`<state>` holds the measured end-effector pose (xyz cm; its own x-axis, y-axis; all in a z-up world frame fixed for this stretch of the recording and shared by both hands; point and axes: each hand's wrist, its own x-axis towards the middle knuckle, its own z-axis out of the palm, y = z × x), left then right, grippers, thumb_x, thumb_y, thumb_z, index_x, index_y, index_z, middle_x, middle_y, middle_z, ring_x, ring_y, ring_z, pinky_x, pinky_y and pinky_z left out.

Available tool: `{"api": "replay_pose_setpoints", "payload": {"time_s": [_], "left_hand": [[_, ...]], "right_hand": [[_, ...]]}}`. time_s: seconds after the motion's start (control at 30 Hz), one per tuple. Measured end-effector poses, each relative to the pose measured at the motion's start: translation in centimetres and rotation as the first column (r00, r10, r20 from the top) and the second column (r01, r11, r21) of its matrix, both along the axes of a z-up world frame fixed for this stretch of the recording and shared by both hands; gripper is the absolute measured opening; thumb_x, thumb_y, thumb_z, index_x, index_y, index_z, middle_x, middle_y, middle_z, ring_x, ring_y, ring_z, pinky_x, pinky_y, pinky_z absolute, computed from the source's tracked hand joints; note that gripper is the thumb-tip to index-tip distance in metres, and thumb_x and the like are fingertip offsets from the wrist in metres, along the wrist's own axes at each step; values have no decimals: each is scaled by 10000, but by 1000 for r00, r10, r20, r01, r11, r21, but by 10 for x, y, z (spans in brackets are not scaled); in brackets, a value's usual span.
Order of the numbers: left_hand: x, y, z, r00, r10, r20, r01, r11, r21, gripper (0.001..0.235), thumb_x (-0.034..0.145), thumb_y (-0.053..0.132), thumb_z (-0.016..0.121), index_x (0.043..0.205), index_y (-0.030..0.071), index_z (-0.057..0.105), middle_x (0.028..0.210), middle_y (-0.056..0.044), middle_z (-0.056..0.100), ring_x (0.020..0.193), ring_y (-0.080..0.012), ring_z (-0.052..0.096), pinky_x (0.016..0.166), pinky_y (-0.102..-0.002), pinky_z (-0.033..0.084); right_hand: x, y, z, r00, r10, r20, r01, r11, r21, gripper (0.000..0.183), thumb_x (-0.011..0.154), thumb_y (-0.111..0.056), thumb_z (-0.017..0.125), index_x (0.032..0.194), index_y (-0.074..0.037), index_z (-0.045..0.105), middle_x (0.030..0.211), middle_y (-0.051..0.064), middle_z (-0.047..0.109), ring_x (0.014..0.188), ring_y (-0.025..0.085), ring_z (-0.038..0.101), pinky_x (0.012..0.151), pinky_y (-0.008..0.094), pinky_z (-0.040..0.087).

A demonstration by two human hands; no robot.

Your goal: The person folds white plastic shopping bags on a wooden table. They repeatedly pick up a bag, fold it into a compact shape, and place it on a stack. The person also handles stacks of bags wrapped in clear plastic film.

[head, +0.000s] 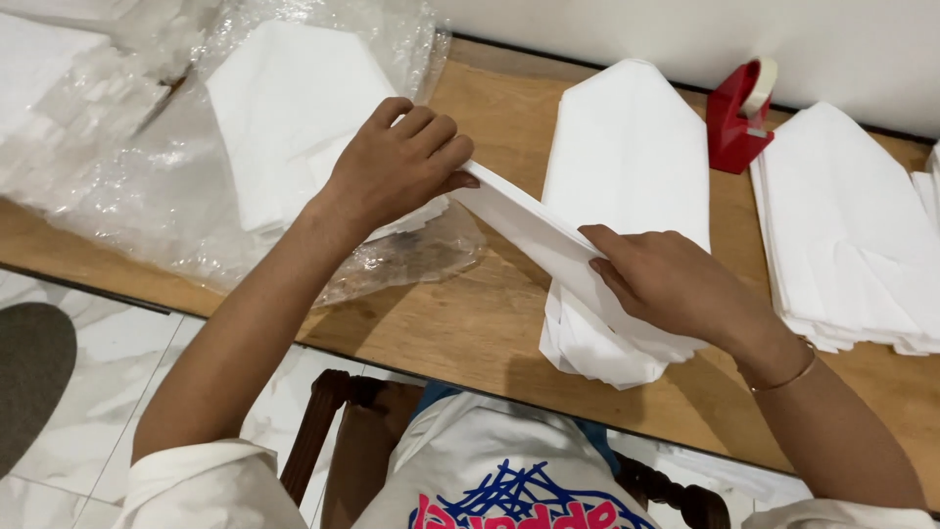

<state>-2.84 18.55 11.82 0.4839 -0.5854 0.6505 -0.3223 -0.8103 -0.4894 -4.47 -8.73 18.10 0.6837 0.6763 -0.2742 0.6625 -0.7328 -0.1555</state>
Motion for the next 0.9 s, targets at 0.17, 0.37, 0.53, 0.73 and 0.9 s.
{"api": "replay_pose_setpoints", "payload": {"time_s": [0.17,0.37,0.53,0.73,0.9], "left_hand": [[-52,28,10,981,-146,-125,114,965,-235,401,897,391,533,1112,64,447,1137,-139,457,1007,-286,492,786,-369,409],[-111,46,-18,968,123,-221,-152,981,-121,543,777,493,599,1140,119,446,1164,-99,461,1014,-260,477,757,-352,404],[-99,66,-44,938,330,-102,-329,944,27,106,725,139,572,816,134,517,733,11,533,661,-163,521,554,-263,378],[-55,85,-16,935,332,-121,-353,902,-251,188,857,152,536,682,104,487,583,-20,444,465,-190,433,355,-293,299],[-48,80,0,924,381,29,-374,918,-135,161,672,103,593,610,148,451,574,30,414,489,-130,385,400,-235,272]], "right_hand": [[-7,-10,-11,1000,-25,-18,25,1000,-14,340,835,-291,370,1155,-176,379,765,140,615,689,356,566,572,413,400],[-24,-26,-25,997,44,58,-49,996,78,368,809,-301,410,1154,-177,377,697,105,626,560,351,556,488,410,385],[-51,-25,-26,995,75,-68,-56,969,239,255,808,-266,421,1034,-172,494,670,46,641,520,235,595,485,329,423],[-75,-25,-44,983,-48,-175,56,998,40,200,810,-338,411,961,-223,475,570,44,628,490,214,599,507,337,414],[-81,-12,-89,990,34,-138,-10,986,168,363,807,-264,394,1166,-208,386,686,33,628,563,292,580,493,390,428]]}}
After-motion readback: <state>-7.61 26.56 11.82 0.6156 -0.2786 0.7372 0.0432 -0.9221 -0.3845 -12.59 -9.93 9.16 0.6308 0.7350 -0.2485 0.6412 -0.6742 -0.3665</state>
